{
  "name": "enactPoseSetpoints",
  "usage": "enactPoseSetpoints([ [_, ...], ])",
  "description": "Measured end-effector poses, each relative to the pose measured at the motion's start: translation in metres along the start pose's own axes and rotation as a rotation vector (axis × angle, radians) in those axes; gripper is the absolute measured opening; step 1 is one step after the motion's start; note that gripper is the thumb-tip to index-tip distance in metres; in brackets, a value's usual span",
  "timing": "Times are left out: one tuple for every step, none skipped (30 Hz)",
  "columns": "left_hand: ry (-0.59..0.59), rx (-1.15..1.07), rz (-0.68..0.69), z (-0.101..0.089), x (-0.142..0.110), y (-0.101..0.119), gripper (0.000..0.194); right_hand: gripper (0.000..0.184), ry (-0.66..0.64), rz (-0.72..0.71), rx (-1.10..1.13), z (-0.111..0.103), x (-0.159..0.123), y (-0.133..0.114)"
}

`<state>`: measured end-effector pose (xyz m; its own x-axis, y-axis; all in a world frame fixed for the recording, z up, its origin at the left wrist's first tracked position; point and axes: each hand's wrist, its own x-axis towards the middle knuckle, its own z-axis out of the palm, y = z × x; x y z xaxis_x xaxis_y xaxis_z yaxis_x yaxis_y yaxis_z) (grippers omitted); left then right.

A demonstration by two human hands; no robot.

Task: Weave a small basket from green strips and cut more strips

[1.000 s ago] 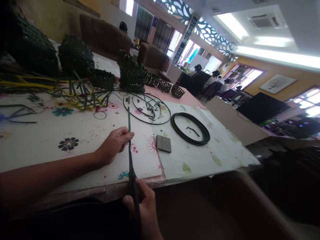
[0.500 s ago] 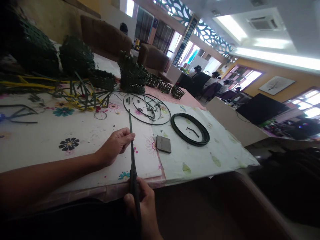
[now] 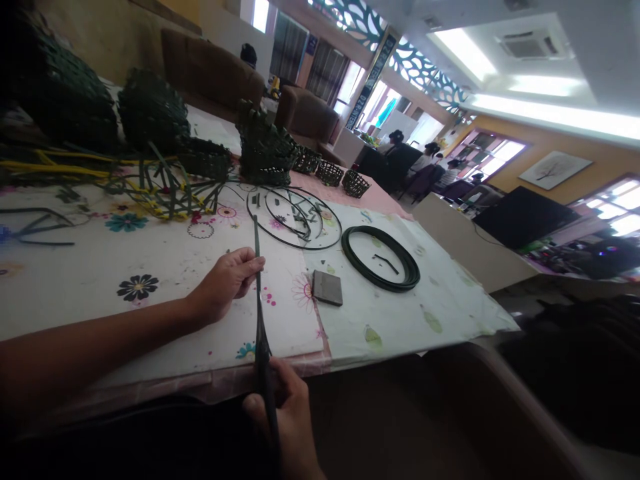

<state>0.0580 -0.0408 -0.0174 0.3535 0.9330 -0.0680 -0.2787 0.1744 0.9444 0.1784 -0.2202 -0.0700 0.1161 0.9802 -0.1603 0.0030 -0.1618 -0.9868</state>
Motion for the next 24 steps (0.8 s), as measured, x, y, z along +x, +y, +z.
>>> enactPoseSetpoints([
  [-0.011, 0.012, 0.010, 0.001, -0.002, -0.001, 0.029, 0.045, -0.003, 0.010, 0.012, 0.000, 0.000, -0.001],
  [-0.018, 0.020, 0.017, 0.002, -0.004, -0.002, 0.029, 0.045, -0.005, 0.018, 0.023, 0.001, 0.001, -0.001],
  [-0.021, 0.024, 0.017, 0.003, -0.005, -0.003, 0.029, 0.045, -0.003, 0.022, 0.032, 0.001, 0.001, -0.001],
  [-0.020, 0.026, 0.014, 0.003, -0.007, -0.003, 0.029, 0.045, 0.000, 0.022, 0.040, 0.001, 0.002, -0.002],
  [-0.018, 0.028, 0.010, 0.004, -0.007, -0.004, 0.029, 0.045, 0.006, 0.018, 0.042, 0.001, 0.002, -0.002],
  [-0.017, 0.030, 0.006, 0.004, -0.008, -0.005, 0.029, 0.045, 0.013, 0.014, 0.034, 0.001, 0.002, -0.002],
  [-0.013, 0.033, 0.002, 0.004, -0.008, -0.005, 0.029, 0.045, 0.023, 0.004, 0.018, 0.000, 0.002, -0.002],
  [-0.009, 0.034, -0.002, 0.004, -0.008, -0.006, 0.028, 0.044, 0.027, -0.011, -0.005, 0.000, 0.002, -0.002],
  [-0.005, 0.034, -0.008, 0.004, -0.007, -0.006, 0.028, 0.042, 0.032, -0.029, -0.030, 0.000, 0.001, -0.002],
  [-0.001, 0.029, -0.011, 0.004, -0.006, -0.006, 0.028, 0.041, 0.037, -0.047, -0.052, -0.001, 0.001, -0.002],
  [0.002, 0.020, -0.013, 0.003, -0.005, -0.006, 0.028, 0.039, 0.039, -0.062, -0.068, -0.001, 0.001, -0.002],
  [0.006, 0.007, -0.013, 0.003, -0.004, -0.006, 0.027, 0.038, 0.039, -0.068, -0.076, -0.001, 0.001, -0.001],
  [0.008, -0.008, -0.014, 0.002, -0.002, -0.006, 0.027, 0.038, 0.039, -0.068, -0.077, -0.001, 0.000, 0.000],
  [0.011, -0.022, -0.014, 0.001, -0.001, -0.005, 0.026, 0.039, 0.041, -0.060, -0.069, -0.001, 0.000, 0.001],
  [0.016, -0.033, -0.014, 0.000, 0.000, -0.005, 0.025, 0.039, 0.046, -0.046, -0.055, 0.000, 0.000, 0.002],
  [0.019, -0.036, -0.014, 0.000, 0.001, -0.004, 0.025, 0.041, 0.048, -0.027, -0.039, 0.000, 0.000, 0.003],
  [0.017, -0.030, -0.014, 0.000, 0.000, -0.003, 0.026, 0.042, 0.053, -0.003, -0.021, 0.001, 0.000, 0.004],
  [0.011, -0.015, -0.010, 0.000, 0.000, -0.003, 0.027, 0.044, 0.056, 0.020, -0.007, 0.001, 0.001, 0.005],
  [-0.001, 0.003, -0.005, 0.001, -0.002, -0.003, 0.028, 0.046, 0.059, 0.040, 0.002, 0.002, 0.001, 0.004],
  [-0.014, 0.020, -0.001, 0.002, -0.004, -0.003, 0.030, 0.047, 0.057, 0.054, 0.006, 0.002, 0.001, 0.003],
  [-0.028, 0.034, 0.001, 0.004, -0.006, -0.003, 0.031, 0.048, 0.057, 0.059, 0.009, 0.002, 0.001, 0.002],
  [-0.036, 0.043, 0.002, 0.005, -0.008, -0.003, 0.031, 0.048, 0.057, 0.059, 0.013, 0.003, 0.002, 0.001],
  [-0.040, 0.047, 0.000, 0.006, -0.010, -0.003, 0.032, 0.048, 0.054, 0.053, 0.017, 0.003, 0.002, -0.001],
  [-0.040, 0.049, -0.002, 0.007, -0.011, -0.004, 0.032, 0.047, 0.048, 0.047, 0.020, 0.003, 0.002, -0.002],
])
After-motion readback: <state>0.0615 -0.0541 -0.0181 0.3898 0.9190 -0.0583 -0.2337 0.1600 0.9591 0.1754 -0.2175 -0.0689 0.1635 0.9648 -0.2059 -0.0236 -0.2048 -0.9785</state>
